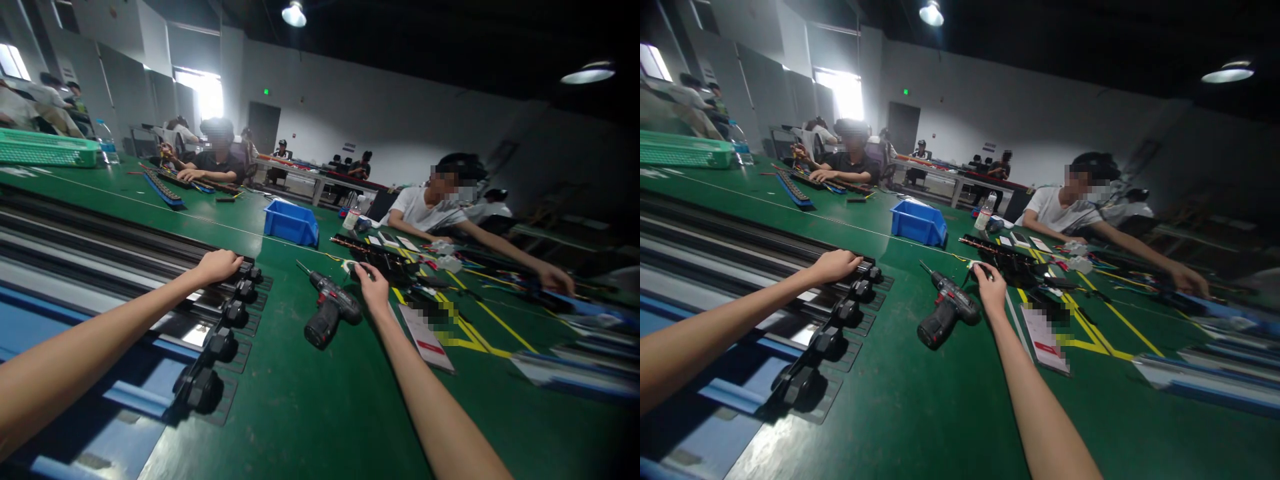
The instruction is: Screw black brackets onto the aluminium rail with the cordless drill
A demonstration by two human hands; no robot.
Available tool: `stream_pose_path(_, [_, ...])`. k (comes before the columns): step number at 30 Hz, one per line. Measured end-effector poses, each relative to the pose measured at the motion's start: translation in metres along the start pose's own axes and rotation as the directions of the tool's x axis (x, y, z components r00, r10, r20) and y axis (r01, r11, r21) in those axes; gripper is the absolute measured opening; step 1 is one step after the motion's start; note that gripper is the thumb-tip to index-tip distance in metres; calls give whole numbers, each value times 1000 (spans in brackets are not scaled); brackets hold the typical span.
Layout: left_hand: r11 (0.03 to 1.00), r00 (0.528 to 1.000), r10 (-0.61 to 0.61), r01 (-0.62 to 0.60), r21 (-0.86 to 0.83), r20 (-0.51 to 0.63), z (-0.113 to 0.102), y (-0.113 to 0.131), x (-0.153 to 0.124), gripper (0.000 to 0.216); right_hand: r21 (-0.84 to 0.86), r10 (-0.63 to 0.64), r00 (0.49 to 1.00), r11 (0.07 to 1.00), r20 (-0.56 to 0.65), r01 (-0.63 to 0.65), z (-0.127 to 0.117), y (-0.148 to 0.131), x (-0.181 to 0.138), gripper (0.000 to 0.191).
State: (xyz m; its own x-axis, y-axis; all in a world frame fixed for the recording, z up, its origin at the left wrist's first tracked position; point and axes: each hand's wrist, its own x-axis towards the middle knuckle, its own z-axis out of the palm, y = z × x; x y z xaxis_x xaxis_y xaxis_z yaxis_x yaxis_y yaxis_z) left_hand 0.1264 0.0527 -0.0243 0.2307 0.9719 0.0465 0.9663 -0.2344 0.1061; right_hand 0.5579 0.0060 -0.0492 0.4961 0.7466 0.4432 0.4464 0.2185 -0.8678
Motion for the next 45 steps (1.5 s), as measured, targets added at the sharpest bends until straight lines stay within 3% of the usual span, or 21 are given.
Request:
stream_pose_path(4, [1000, 1000, 8, -7, -5, 9, 2, -1, 3, 69, 6, -19, 1000, 1000, 4, 19, -9, 35, 1, 57])
stream_pose_path(8, [1000, 999, -13, 13, 11, 33, 4, -2, 6, 70, 24, -6, 1000, 1000, -10, 6, -12, 48, 3, 60])
stream_pose_path(21, [996, 998, -40, 36, 82, 42, 6, -5, 11, 71, -34, -63, 998, 997, -5, 62, -9, 54, 5, 64])
stream_pose_path(38, [998, 999, -18, 14, 65, 51, -1, -1, 6, 72, 45, -30, 999, 998, -44, 32, -9, 63, 13, 55])
stream_pose_path(45, [996, 998, -41, 38, 81, 37, 2, -1, 7, 73, 29, -65, 998, 997, 9, 65, -9, 60, 10, 51])
